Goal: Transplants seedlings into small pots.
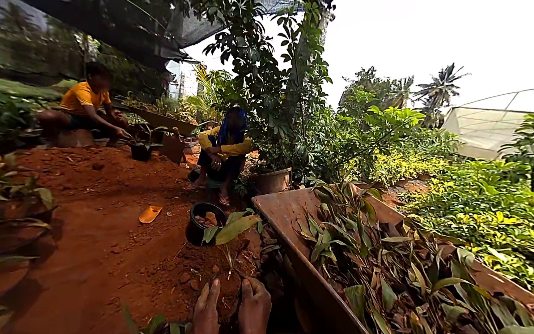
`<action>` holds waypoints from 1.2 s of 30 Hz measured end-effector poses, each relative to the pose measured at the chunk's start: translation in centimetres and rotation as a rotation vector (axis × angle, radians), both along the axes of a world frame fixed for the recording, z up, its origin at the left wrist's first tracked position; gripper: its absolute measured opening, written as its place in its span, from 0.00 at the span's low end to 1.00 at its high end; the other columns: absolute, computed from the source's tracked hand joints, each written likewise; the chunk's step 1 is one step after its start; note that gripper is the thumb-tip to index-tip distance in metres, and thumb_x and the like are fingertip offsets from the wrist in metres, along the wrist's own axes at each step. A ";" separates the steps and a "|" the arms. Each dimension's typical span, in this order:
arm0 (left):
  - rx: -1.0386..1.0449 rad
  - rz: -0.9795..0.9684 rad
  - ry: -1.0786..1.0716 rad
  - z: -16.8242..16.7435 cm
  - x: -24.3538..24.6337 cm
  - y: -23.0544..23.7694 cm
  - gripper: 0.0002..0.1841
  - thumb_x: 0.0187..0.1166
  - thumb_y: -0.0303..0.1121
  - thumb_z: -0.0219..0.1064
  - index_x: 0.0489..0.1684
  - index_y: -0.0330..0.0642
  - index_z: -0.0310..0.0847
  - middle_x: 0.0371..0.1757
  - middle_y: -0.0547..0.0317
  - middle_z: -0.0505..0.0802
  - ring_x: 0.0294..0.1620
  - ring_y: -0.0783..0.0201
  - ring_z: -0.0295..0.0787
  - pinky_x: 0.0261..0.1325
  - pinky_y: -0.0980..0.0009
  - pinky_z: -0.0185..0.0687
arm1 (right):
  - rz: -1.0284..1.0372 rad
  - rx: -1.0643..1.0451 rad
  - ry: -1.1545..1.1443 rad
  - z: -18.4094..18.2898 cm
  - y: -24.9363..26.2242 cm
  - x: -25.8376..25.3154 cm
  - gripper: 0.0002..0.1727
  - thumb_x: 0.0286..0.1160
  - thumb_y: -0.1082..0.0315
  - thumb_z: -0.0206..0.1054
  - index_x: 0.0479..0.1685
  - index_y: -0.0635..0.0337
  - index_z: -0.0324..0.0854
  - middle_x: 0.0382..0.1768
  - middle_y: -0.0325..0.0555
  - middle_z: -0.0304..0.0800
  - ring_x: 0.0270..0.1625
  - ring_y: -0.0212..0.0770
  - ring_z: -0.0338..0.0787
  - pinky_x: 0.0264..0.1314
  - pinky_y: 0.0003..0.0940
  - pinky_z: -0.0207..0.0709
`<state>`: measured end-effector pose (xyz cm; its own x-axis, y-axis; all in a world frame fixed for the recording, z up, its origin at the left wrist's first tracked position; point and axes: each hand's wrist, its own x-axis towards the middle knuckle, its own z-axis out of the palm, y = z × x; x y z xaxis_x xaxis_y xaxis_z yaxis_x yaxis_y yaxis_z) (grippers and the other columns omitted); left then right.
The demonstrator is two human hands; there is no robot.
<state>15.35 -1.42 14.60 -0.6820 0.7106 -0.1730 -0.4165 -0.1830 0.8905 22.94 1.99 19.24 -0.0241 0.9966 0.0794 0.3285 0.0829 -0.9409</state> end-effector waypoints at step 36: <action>0.029 -0.004 -0.743 1.2 -1.7 -1.7 0.26 0.93 0.55 0.33 0.64 0.46 0.69 0.50 0.47 0.85 0.49 0.52 0.86 0.48 0.50 0.84 | 0.187 0.029 -0.283 0.4 0.1 0.3 0.15 0.85 0.67 0.58 0.49 0.62 0.91 0.45 0.54 0.94 0.52 0.51 0.91 0.62 0.53 0.78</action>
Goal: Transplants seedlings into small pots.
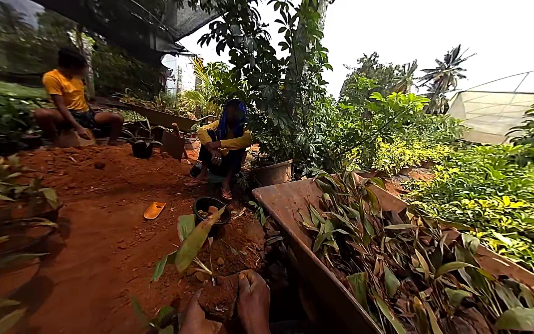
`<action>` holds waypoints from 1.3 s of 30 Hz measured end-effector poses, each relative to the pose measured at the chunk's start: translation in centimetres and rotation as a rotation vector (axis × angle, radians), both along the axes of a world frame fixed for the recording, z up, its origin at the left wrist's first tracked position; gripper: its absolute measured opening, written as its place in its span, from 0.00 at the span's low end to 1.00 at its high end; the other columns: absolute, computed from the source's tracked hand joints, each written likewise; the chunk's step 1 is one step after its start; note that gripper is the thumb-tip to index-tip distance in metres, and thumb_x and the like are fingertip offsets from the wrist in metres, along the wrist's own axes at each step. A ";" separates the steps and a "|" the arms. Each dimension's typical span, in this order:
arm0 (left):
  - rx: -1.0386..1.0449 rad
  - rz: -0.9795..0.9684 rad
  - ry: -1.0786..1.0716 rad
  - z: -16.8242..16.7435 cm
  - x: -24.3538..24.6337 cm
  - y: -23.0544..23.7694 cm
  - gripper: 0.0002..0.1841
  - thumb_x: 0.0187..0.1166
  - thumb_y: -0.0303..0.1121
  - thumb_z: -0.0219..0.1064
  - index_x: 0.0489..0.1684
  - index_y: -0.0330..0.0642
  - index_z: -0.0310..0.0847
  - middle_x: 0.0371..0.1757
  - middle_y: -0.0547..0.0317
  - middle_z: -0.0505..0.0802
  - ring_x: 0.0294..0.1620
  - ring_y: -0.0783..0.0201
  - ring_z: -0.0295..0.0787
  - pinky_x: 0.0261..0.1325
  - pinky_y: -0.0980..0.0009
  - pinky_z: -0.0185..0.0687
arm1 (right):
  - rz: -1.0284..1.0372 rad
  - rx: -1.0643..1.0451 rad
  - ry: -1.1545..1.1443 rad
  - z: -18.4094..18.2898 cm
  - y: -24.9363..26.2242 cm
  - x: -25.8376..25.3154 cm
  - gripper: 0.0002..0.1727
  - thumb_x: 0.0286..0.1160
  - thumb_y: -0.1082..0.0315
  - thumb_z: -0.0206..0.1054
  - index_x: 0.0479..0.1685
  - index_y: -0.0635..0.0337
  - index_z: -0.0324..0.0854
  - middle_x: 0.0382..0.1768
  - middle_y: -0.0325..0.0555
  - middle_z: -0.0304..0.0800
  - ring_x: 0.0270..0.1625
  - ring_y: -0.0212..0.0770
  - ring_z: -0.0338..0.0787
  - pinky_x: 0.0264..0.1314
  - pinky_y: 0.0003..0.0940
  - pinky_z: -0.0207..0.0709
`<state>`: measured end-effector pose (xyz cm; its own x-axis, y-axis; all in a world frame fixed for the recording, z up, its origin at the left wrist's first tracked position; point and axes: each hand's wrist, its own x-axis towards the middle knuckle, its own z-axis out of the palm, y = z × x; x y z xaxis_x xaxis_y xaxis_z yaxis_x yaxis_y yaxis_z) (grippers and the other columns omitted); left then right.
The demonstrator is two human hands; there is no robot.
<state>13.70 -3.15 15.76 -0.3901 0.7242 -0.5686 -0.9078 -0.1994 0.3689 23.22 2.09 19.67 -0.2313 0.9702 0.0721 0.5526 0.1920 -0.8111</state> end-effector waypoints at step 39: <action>-0.154 0.256 0.391 -1.9 -2.7 1.4 0.22 0.97 0.39 0.41 0.78 0.35 0.67 0.68 0.40 0.83 0.66 0.51 0.83 0.65 0.49 0.81 | 0.197 -0.055 0.082 -1.9 1.5 0.0 0.32 0.80 0.48 0.63 0.79 0.59 0.77 0.72 0.57 0.83 0.74 0.52 0.83 0.79 0.52 0.73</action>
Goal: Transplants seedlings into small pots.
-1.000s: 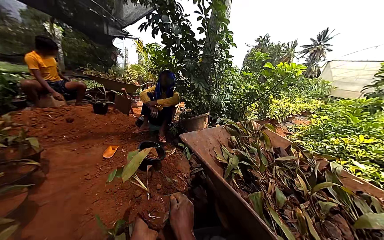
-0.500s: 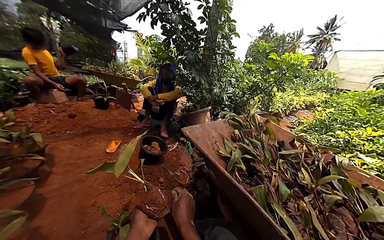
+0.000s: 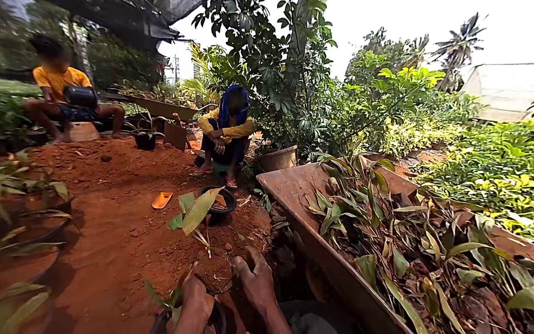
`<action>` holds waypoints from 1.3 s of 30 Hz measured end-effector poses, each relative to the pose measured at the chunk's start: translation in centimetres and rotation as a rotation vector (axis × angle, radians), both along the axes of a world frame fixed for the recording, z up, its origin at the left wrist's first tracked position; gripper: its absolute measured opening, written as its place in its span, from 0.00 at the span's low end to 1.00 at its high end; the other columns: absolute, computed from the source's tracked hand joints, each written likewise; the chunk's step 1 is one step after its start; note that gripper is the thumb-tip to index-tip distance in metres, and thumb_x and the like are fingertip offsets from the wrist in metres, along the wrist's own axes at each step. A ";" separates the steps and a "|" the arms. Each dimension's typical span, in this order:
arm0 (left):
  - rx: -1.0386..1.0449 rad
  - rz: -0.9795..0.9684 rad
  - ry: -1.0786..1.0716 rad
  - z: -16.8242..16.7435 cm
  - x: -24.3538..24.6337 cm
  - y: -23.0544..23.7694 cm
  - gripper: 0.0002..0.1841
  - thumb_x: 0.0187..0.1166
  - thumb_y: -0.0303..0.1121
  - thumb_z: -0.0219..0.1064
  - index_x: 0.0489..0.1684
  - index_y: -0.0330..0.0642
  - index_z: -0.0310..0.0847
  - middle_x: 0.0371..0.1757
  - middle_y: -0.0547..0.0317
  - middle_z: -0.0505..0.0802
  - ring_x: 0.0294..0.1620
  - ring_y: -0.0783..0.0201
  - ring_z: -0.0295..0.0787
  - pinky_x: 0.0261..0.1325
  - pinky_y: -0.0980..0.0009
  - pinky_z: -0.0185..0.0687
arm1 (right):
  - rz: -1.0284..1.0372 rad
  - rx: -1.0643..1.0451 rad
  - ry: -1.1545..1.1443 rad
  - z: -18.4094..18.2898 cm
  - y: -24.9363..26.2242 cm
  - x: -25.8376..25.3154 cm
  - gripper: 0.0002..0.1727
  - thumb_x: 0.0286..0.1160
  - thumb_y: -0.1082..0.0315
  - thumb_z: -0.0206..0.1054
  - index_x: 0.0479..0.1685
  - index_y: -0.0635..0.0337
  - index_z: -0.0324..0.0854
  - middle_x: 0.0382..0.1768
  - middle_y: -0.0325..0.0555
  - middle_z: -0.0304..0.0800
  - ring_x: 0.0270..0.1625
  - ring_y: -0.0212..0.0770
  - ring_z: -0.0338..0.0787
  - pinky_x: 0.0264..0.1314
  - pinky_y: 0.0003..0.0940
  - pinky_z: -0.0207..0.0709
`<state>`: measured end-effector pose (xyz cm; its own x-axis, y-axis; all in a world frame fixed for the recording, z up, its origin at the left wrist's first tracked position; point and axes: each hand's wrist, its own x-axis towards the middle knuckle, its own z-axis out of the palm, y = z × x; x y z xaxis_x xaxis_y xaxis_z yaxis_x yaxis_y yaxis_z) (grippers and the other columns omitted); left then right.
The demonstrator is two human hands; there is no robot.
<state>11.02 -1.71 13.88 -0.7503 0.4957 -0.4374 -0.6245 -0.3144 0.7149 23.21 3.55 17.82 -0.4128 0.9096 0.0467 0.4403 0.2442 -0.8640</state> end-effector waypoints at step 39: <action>0.311 -0.118 0.225 15.5 4.9 -4.0 0.23 0.96 0.40 0.42 0.71 0.29 0.72 0.58 0.42 0.88 0.57 0.54 0.90 0.59 0.53 0.88 | -0.165 -0.206 0.265 -1.0 -1.6 -0.9 0.48 0.59 0.58 0.79 0.82 0.73 0.64 0.72 0.71 0.78 0.74 0.58 0.80 0.77 0.55 0.72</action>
